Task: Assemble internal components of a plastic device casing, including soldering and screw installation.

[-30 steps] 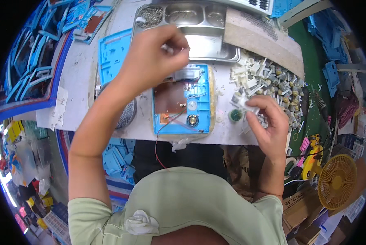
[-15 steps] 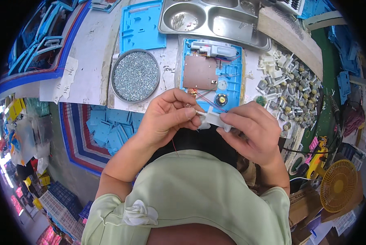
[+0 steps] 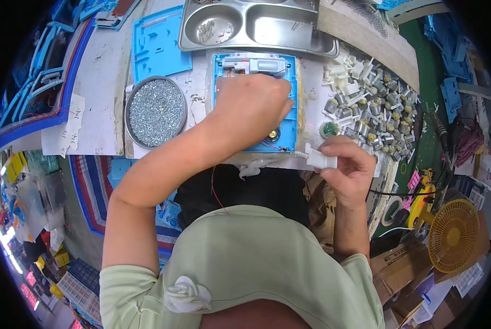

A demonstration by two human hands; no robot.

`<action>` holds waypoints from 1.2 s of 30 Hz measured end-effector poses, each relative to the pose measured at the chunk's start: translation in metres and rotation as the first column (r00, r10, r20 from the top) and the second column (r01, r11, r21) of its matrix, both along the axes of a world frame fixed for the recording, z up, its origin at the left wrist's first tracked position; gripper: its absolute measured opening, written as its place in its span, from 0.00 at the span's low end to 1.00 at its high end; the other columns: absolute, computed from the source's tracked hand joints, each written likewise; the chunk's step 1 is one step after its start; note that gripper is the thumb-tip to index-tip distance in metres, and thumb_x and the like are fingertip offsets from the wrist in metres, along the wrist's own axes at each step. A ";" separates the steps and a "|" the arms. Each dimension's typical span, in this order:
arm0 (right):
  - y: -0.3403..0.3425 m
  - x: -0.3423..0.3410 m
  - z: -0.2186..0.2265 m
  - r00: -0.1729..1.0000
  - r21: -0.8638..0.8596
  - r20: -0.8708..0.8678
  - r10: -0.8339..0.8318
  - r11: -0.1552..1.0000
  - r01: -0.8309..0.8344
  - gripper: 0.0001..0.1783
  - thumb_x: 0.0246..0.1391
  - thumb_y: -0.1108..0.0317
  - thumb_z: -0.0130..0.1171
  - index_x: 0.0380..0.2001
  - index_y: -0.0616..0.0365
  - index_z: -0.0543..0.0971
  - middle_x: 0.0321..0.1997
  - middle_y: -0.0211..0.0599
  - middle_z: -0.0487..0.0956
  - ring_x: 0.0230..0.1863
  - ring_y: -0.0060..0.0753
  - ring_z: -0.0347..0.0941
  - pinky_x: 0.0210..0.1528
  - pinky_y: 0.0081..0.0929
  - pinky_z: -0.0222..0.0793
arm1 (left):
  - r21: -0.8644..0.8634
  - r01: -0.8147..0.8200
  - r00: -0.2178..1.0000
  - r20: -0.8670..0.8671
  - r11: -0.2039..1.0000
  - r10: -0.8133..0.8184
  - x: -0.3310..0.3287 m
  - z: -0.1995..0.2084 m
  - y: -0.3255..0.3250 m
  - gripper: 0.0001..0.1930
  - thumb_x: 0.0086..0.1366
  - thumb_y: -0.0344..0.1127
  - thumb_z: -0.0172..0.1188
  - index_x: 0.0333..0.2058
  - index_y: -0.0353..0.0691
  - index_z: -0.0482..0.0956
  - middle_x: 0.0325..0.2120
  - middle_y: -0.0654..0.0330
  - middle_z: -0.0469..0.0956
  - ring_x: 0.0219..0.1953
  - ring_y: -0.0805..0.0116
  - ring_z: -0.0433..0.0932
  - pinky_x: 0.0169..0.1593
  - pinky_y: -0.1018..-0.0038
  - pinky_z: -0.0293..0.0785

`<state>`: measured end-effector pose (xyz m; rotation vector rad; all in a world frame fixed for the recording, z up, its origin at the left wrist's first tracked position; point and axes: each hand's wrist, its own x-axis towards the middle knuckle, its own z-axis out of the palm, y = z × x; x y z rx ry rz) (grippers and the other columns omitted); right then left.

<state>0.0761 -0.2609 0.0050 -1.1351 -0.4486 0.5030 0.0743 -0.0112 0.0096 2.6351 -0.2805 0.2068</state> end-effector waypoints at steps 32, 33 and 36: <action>0.052 0.076 -0.023 0.585 -0.428 0.765 0.268 0.891 0.152 0.16 0.37 0.74 0.75 0.35 0.56 0.84 0.36 0.35 0.80 0.40 0.44 0.73 0.43 0.37 0.73 | -0.539 -0.047 0.971 0.172 0.841 0.165 -0.037 -0.027 0.026 0.07 0.57 0.24 0.69 0.34 0.38 0.82 0.27 0.59 0.79 0.25 0.64 0.77 0.29 0.71 0.72; 0.053 0.075 -0.024 0.578 -0.417 0.772 0.264 0.897 0.149 0.16 0.38 0.74 0.75 0.35 0.56 0.85 0.36 0.35 0.80 0.40 0.44 0.73 0.43 0.37 0.73 | -0.542 -0.038 0.974 0.169 0.839 0.154 -0.036 -0.027 0.025 0.07 0.57 0.23 0.69 0.34 0.38 0.82 0.27 0.59 0.80 0.25 0.63 0.77 0.29 0.71 0.72; 0.060 0.079 -0.018 0.495 -0.445 0.810 0.315 0.879 0.170 0.15 0.39 0.73 0.74 0.35 0.57 0.84 0.36 0.35 0.79 0.41 0.44 0.73 0.44 0.37 0.73 | -0.531 -0.037 0.982 0.136 0.846 0.128 -0.036 -0.025 0.023 0.06 0.58 0.23 0.68 0.34 0.38 0.81 0.27 0.59 0.80 0.26 0.63 0.77 0.30 0.71 0.72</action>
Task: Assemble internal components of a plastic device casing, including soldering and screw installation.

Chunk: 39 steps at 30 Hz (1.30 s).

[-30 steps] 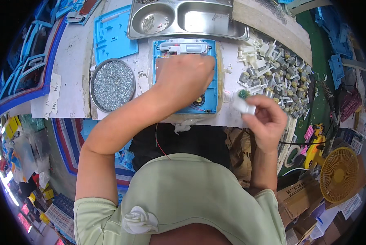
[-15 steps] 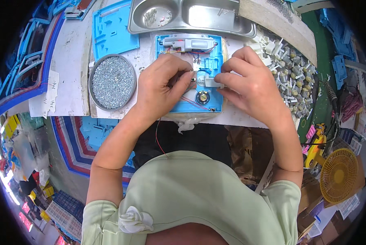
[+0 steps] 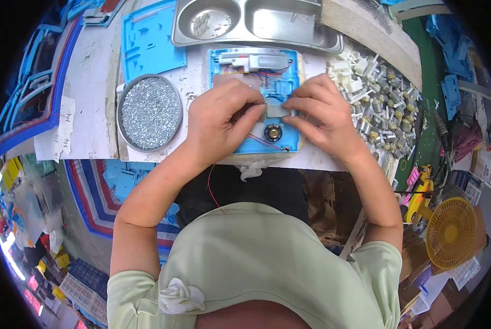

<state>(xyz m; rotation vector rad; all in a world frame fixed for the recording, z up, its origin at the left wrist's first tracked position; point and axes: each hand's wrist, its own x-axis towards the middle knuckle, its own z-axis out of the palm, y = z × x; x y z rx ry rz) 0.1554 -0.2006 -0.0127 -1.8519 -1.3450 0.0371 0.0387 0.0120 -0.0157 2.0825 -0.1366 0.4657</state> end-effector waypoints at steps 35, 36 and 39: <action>-0.050 -0.023 0.068 0.474 -0.083 -0.863 -0.173 0.975 0.205 0.15 0.56 0.76 0.65 0.47 0.68 0.79 0.36 0.35 0.84 0.38 0.21 0.81 0.42 0.22 0.78 | 0.105 0.451 0.889 -0.138 0.886 -0.437 0.063 0.075 -0.040 0.10 0.63 0.35 0.70 0.36 0.38 0.79 0.26 0.55 0.79 0.27 0.61 0.80 0.31 0.68 0.74; -0.053 -0.023 0.069 0.516 -0.109 -0.833 -0.200 0.974 0.201 0.15 0.56 0.76 0.65 0.47 0.68 0.79 0.36 0.35 0.84 0.37 0.21 0.81 0.41 0.22 0.78 | 0.125 0.472 0.879 -0.146 0.873 -0.455 0.064 0.077 -0.044 0.11 0.63 0.36 0.70 0.36 0.38 0.78 0.26 0.55 0.79 0.27 0.60 0.80 0.31 0.68 0.74; -0.074 -0.025 0.070 0.572 -0.152 -0.777 -0.263 0.960 0.234 0.20 0.57 0.79 0.63 0.54 0.66 0.77 0.33 0.35 0.83 0.38 0.24 0.82 0.41 0.24 0.77 | 0.123 0.612 0.784 -0.223 0.781 -0.580 0.084 0.087 -0.057 0.14 0.63 0.40 0.70 0.39 0.37 0.78 0.25 0.55 0.78 0.25 0.61 0.79 0.31 0.67 0.74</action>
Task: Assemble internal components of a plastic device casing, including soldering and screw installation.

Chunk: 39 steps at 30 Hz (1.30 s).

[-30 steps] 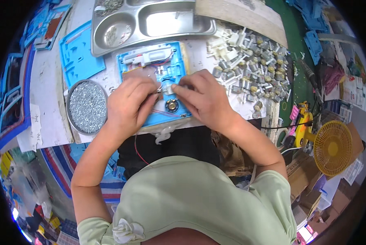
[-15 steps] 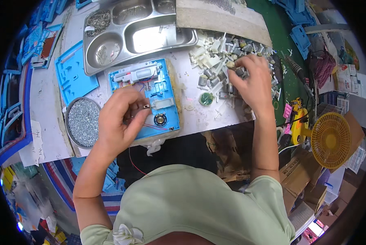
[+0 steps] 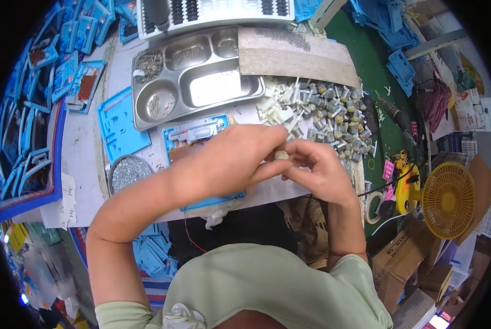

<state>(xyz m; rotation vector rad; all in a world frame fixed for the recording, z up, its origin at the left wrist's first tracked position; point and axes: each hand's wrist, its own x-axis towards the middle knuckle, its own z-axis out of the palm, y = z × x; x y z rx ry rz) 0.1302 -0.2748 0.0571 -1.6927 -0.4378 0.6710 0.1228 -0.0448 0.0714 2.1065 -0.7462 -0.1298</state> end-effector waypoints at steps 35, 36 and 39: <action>-0.021 -0.001 -0.043 0.827 -0.522 0.519 0.217 0.846 0.106 0.22 0.48 0.75 0.64 0.50 0.54 0.83 0.30 0.46 0.82 0.31 0.48 0.81 0.39 0.39 0.76 | -0.192 -0.133 0.954 0.241 0.972 0.178 0.030 0.015 -0.028 0.07 0.66 0.26 0.60 0.41 0.34 0.83 0.33 0.53 0.84 0.32 0.64 0.84 0.38 0.69 0.81; -0.018 0.000 -0.043 0.796 -0.532 0.544 0.265 0.842 0.084 0.22 0.49 0.75 0.63 0.50 0.54 0.83 0.31 0.46 0.83 0.33 0.50 0.81 0.40 0.40 0.76 | -0.206 -0.156 0.978 0.105 0.966 0.180 0.005 0.019 -0.011 0.07 0.65 0.22 0.61 0.41 0.33 0.83 0.34 0.54 0.83 0.32 0.69 0.82 0.38 0.73 0.80; -0.009 0.005 -0.041 0.700 -0.611 0.576 0.422 0.791 0.026 0.21 0.48 0.75 0.63 0.49 0.54 0.83 0.32 0.48 0.83 0.37 0.54 0.81 0.42 0.43 0.76 | -0.271 -0.273 0.957 -0.177 0.923 0.231 -0.049 0.013 0.026 0.08 0.63 0.16 0.61 0.40 0.31 0.82 0.36 0.55 0.82 0.35 0.71 0.81 0.39 0.75 0.79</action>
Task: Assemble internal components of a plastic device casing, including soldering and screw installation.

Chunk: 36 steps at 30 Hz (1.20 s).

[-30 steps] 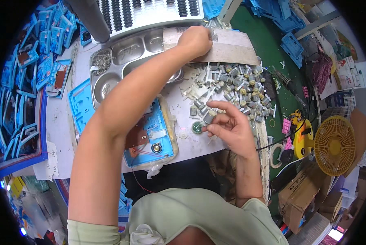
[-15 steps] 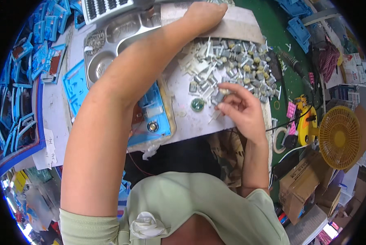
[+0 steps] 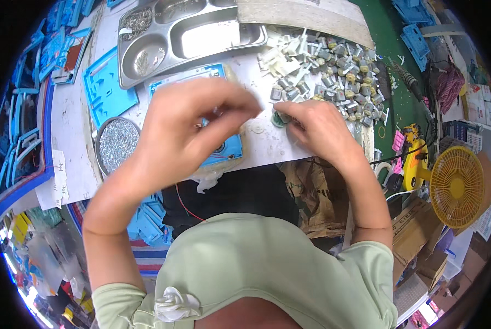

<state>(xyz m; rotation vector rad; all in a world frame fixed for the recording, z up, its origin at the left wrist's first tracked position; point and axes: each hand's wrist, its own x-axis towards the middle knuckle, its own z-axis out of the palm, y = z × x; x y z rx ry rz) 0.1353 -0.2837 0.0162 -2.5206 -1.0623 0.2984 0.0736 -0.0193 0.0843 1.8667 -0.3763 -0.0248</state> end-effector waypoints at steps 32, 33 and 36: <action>0.072 -0.054 0.020 0.874 0.534 -0.479 0.086 0.819 0.212 0.23 0.49 0.79 0.70 0.50 0.60 0.80 0.31 0.33 0.81 0.29 0.25 0.77 0.31 0.20 0.73 | -0.154 -0.377 0.917 0.077 0.913 0.391 -0.086 -0.085 -0.006 0.15 0.60 0.20 0.68 0.45 0.36 0.78 0.36 0.58 0.83 0.36 0.69 0.84 0.41 0.73 0.82; 0.072 -0.047 0.019 0.961 0.594 -0.237 0.141 0.804 0.028 0.23 0.46 0.79 0.71 0.48 0.60 0.80 0.32 0.35 0.81 0.29 0.28 0.77 0.31 0.22 0.73 | -0.082 -0.367 0.909 0.182 0.927 0.376 -0.084 -0.083 -0.003 0.14 0.60 0.19 0.68 0.44 0.36 0.78 0.36 0.58 0.83 0.36 0.68 0.84 0.41 0.72 0.82; 0.068 -0.044 0.017 0.970 0.605 0.104 0.222 0.760 -0.238 0.22 0.41 0.79 0.72 0.45 0.59 0.82 0.35 0.38 0.82 0.32 0.37 0.79 0.32 0.26 0.76 | -0.055 -0.350 0.892 0.286 0.935 0.351 -0.082 -0.083 -0.002 0.13 0.59 0.19 0.68 0.42 0.36 0.78 0.36 0.56 0.83 0.36 0.62 0.84 0.40 0.70 0.81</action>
